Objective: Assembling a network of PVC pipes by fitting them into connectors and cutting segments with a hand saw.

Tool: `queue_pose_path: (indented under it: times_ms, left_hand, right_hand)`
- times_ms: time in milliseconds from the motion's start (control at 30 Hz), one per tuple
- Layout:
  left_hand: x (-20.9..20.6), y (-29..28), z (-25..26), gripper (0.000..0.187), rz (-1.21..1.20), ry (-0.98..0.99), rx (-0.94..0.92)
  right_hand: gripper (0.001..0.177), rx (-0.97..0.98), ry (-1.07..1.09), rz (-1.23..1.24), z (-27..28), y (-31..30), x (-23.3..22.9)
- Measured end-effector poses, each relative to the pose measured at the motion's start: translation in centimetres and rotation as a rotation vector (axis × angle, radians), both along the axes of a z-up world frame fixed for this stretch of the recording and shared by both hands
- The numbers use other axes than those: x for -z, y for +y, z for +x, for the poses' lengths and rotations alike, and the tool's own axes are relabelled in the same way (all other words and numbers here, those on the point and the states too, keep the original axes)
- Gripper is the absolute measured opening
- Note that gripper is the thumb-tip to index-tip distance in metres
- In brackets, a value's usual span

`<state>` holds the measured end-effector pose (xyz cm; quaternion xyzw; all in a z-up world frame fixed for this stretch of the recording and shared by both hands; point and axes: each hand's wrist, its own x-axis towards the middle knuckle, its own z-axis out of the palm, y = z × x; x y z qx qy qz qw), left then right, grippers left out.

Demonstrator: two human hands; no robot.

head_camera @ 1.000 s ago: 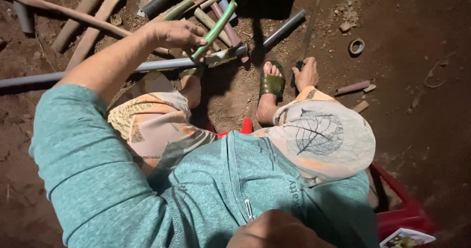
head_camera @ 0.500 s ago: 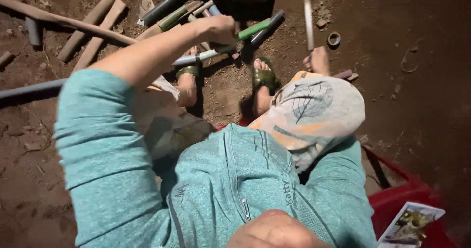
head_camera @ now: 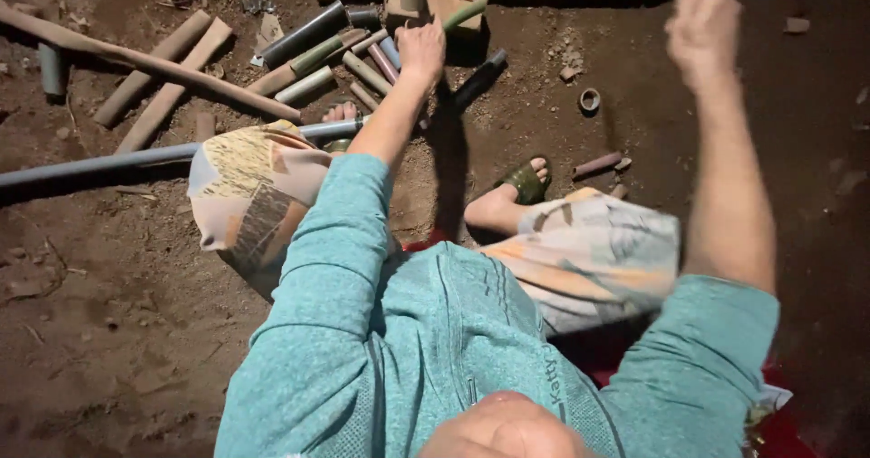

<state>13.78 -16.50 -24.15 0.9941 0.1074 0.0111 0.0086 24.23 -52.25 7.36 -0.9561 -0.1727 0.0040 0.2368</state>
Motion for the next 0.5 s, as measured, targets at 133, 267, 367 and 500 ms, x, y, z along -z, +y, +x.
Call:
queue_pose_path:
  times_ms: [133,267,367,500]
  left_hand:
    - [3.8,-0.9,3.6,0.052,-0.067,0.018,0.080]
    - [9.4,-1.6,5.5,0.062,0.827,0.084,0.513]
    - [-1.7,0.1,3.1,0.028,1.050,-0.033,0.246]
    - [-5.1,1.2,2.3,0.030,1.151,-0.100,0.121]
  right_hand:
    - [0.018,0.027,-0.071,-0.160,-2.3,8.1,6.0]
    - [0.025,0.200,0.283,0.168,-6.7,14.5,14.9]
    - [0.019,0.254,0.224,0.043,-10.0,15.1,24.7]
    - [0.020,0.283,0.318,-0.126,-11.8,16.8,27.3]
